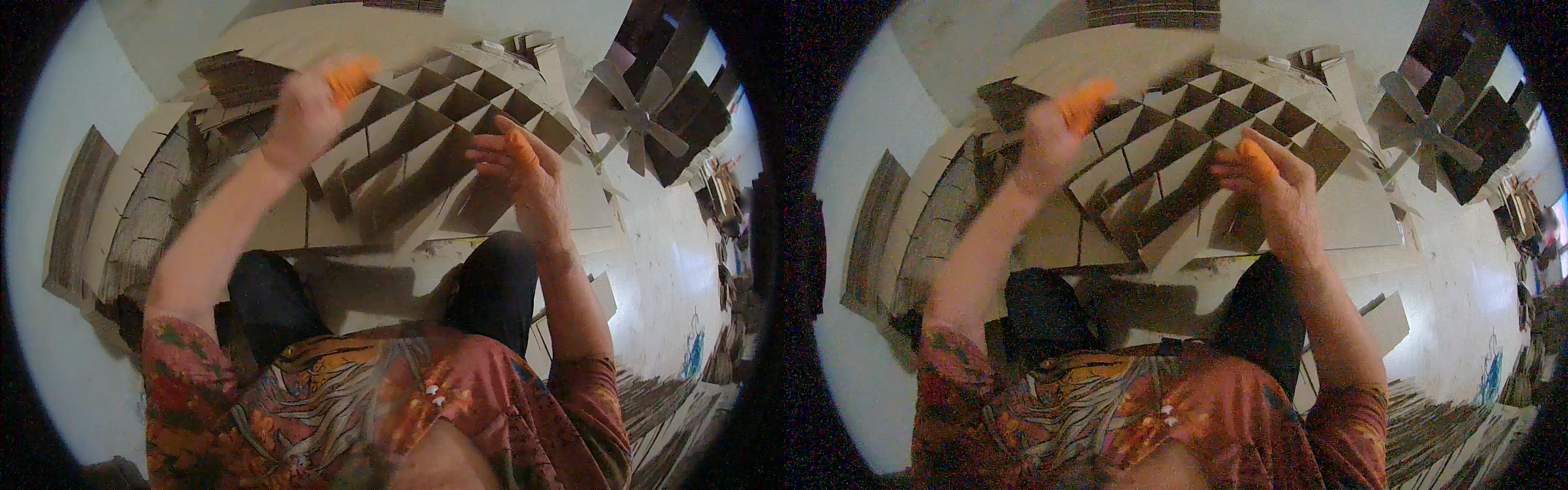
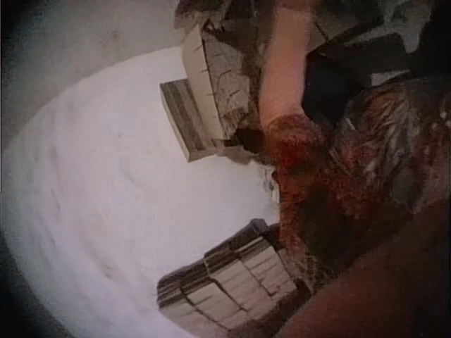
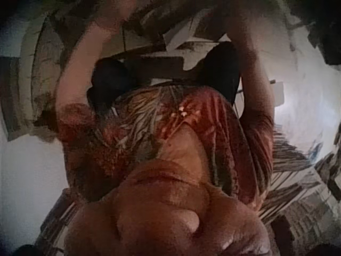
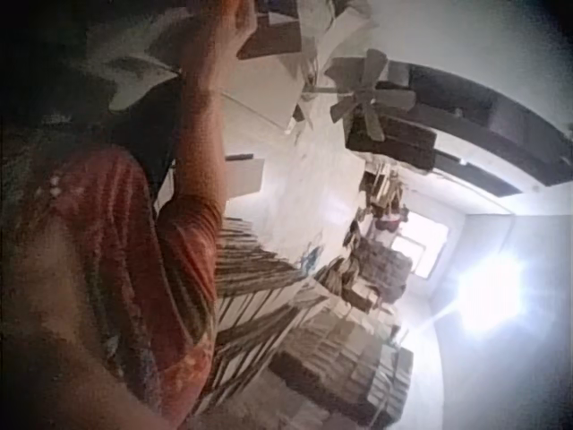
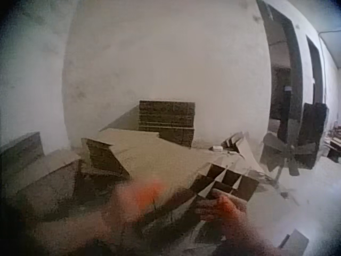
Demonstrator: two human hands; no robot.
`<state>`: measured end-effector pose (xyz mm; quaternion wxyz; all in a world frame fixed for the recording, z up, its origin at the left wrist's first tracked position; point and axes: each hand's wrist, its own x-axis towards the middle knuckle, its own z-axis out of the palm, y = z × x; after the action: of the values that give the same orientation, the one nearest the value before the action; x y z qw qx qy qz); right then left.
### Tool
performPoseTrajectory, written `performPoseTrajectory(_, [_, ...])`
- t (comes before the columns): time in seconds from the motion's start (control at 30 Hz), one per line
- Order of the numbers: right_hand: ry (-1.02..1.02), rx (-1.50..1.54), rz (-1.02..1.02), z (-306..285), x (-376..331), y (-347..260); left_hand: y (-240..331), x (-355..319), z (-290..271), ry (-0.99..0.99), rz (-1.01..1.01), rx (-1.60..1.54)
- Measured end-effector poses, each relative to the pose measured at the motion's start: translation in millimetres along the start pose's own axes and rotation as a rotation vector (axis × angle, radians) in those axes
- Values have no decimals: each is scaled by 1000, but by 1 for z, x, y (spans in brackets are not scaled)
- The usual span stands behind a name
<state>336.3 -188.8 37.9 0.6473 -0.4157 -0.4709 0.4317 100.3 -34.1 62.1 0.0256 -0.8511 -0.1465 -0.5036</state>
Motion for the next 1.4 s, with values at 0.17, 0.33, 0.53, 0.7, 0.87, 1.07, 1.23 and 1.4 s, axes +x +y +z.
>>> performPoseTrajectory(0.17, [339, 409, 72, 15, 1, 2, 100, -54, 0, -329, 109, -226])
performPoseTrajectory(0.33, [353, -37, -223, -23, -21, 0, 100, -124, 5, -117, -127, -239])
performPoseTrajectory(0.53, [284, 47, -404, -12, -48, -16, 100, -248, 31, -288, -699, -393])
performPoseTrajectory(0.7, [248, -310, -465, -12, -54, -3, 105, -241, 38, -568, -914, -404])
performPoseTrajectory(0.87, [289, -356, -476, 5, -54, -10, 97, -246, 41, -594, -869, -436])
performPoseTrajectory(1.07, [327, -409, -565, 6, -52, -6, 93, -245, 47, -754, -861, -419])
performPoseTrajectory(1.23, [350, -580, -604, 12, -46, -5, 87, -268, 60, -678, -834, -409])
performPoseTrajectory(1.4, [287, -577, -558, 16, -44, 4, 81, -268, 64, -693, -890, -457])
